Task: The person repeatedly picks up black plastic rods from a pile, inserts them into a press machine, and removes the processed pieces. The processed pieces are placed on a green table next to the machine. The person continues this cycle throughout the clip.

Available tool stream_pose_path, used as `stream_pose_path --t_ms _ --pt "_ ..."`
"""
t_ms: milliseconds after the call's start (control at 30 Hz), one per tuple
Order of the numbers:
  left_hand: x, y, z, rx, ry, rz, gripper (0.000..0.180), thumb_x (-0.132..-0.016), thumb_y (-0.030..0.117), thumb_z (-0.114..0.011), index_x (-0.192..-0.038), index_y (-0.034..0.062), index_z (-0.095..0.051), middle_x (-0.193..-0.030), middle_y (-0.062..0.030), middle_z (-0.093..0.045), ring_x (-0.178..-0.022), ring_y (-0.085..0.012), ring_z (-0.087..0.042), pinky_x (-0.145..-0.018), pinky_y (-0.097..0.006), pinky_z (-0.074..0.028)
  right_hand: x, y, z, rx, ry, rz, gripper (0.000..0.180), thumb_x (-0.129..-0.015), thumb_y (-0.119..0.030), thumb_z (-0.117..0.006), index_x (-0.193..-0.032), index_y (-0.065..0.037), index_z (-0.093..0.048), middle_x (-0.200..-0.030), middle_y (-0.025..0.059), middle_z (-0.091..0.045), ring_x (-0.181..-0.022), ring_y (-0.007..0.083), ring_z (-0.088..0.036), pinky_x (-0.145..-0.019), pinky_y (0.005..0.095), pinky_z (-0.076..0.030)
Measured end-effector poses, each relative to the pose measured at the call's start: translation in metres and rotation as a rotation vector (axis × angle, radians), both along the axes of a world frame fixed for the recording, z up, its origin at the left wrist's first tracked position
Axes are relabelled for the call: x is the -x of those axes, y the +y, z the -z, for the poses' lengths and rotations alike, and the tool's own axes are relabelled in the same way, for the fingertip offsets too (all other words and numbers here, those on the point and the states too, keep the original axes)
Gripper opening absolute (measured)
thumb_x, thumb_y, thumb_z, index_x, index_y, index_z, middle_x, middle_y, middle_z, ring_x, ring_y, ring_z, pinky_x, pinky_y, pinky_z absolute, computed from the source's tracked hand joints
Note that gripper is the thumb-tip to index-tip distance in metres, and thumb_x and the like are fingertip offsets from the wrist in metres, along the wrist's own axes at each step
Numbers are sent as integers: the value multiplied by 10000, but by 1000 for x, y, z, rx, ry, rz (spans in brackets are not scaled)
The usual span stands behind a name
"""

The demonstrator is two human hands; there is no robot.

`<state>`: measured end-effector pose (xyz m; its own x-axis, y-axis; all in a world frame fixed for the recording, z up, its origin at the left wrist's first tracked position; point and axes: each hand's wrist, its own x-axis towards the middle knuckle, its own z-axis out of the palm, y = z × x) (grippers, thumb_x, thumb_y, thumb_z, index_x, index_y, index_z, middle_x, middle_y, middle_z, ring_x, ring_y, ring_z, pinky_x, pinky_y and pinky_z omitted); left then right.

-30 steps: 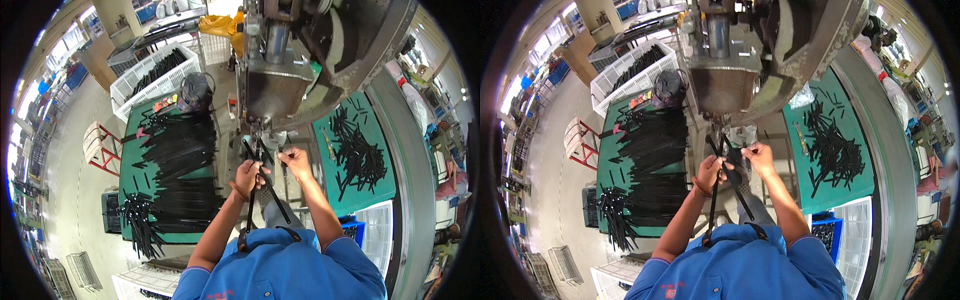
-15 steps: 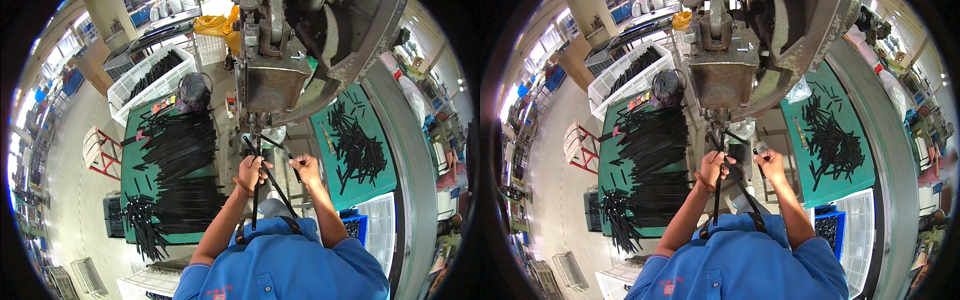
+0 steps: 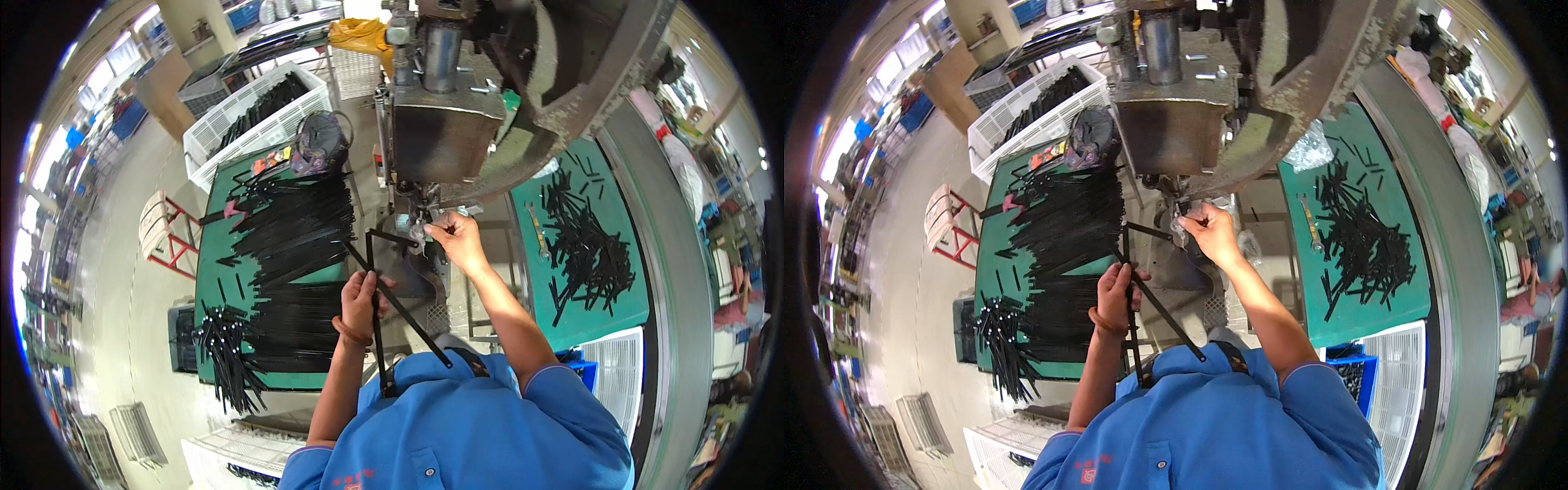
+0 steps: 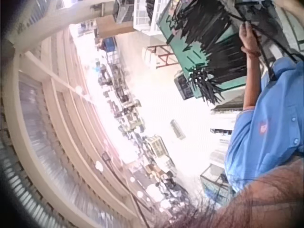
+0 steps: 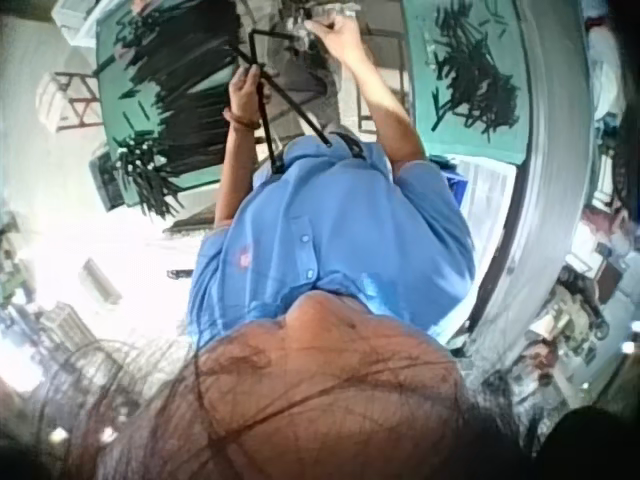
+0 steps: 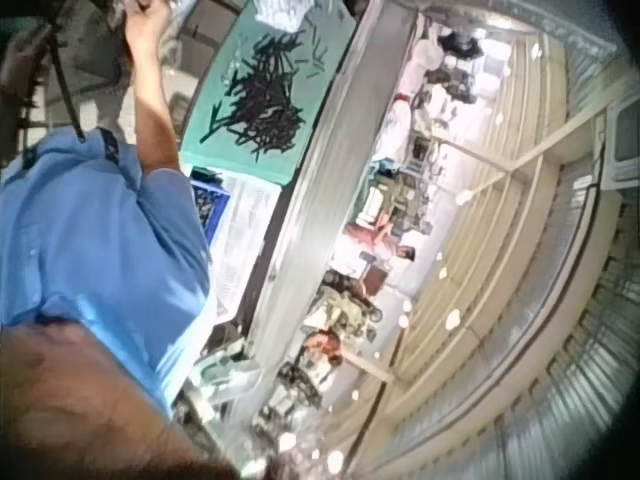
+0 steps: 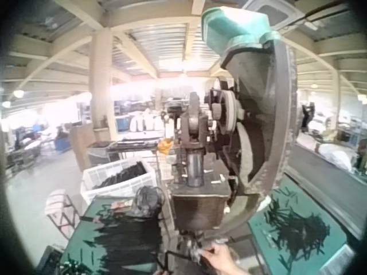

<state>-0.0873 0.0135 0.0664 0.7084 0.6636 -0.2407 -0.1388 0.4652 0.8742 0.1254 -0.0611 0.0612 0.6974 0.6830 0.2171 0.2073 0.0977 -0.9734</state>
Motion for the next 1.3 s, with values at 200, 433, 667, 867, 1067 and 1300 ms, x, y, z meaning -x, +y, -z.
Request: stream_pose_path --t_ms 200,433,667,867,1067,1300 --pt "22 -8 15 -3 -2 -146 150 -941 158 -441 -898 27 -500 -775 -118 -628 -412 -87 -430 -369 -210 -339 2 17 7 118 -30 21 126 -771 -68 -686 -738 28 -610 -697 67 -648 -625 81 -572 -577 243 -457" --pt "20 -26 17 -13 -3 -230 143 -937 174 -463 -892 49 -516 -769 -112 -633 -400 -77 -418 -355 -198 -325 13 14 6 209 -129 107 177 -746 -107 -694 -739 16 -568 -621 83 -613 -541 142 -575 -537 284 -452" --pt "27 -31 12 -35 7 -276 145 -930 183 -484 -883 51 -521 -762 -124 -635 -389 -81 -428 -342 -199 -324 4 -2 12 40 -398 61 145 -785 -92 -678 -743 3 -576 -645 33 -603 -564 65 -534 -524 230 -432" --pt "20 -36 -1 -46 27 -233 167 -933 196 -479 -899 38 -523 -754 -97 -623 -385 -59 -402 -346 -185 -305 -22 25 22 151 -354 38 258 -808 -254 -657 -841 0 -626 -746 87 -636 -635 146 -591 -589 286 -451" --pt "6 -42 -10 -60 34 -145 164 -930 203 -482 -873 55 -521 -744 -78 -616 -387 -52 -380 -350 -184 -286 -42 39 34 224 696 -303 253 -822 -345 -637 -842 -95 -608 -739 -2 -530 -615 78 -452 -522 260 -363" --pt "-53 -42 -24 -47 30 229 165 -943 173 -427 -958 23 -494 -771 -84 -632 -423 -61 -439 -364 -188 -312 -65 2 32 -99 1075 -253 272 -863 -320 -564 -709 -129 -447 -536 -62 -369 -437 55 -321 -428 206 -283"
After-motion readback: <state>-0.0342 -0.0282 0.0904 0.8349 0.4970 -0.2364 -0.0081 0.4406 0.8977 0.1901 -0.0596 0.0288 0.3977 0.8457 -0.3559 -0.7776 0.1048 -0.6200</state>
